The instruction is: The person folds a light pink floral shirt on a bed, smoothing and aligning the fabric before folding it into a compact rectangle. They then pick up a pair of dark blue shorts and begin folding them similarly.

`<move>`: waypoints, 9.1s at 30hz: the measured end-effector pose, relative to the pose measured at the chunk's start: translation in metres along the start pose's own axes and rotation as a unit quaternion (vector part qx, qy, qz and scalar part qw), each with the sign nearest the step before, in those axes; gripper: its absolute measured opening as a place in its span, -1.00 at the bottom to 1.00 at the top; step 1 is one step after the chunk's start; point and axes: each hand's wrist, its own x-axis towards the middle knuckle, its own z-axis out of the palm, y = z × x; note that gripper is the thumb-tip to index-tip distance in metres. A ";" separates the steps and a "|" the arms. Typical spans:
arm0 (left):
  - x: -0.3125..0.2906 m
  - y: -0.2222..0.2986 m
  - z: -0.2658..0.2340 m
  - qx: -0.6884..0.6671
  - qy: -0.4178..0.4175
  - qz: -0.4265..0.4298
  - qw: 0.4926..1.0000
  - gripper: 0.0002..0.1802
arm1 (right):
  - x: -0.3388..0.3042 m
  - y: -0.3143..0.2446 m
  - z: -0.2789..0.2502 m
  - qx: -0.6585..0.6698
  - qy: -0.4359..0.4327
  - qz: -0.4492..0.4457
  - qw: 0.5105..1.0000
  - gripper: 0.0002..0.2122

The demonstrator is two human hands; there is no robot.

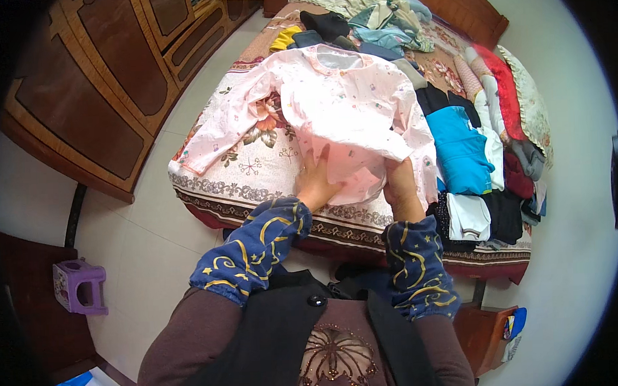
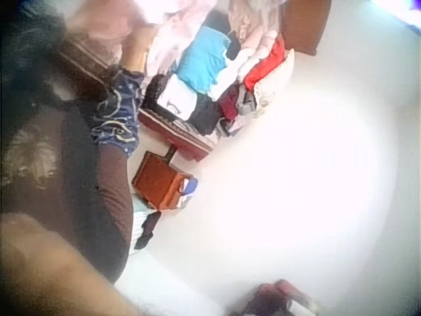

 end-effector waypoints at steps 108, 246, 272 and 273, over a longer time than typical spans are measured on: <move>0.123 -0.011 -0.370 -0.574 0.278 -0.004 0.770 -0.71 | 0.080 -0.245 -0.053 -0.164 0.167 -0.341 0.911 -0.74; -0.108 -0.175 -0.027 -0.211 0.235 -0.300 0.900 -0.02 | -0.049 0.154 -0.031 -0.229 -0.093 0.218 0.944 -0.57; -0.076 -0.082 -0.018 -0.353 0.042 -0.131 0.926 -0.42 | 0.005 0.137 0.010 -0.291 -0.391 0.060 0.871 -0.67; -0.074 -0.087 -0.018 -0.356 0.035 -0.159 0.920 -0.46 | 0.017 0.110 0.005 -0.318 -0.348 0.027 0.881 -0.68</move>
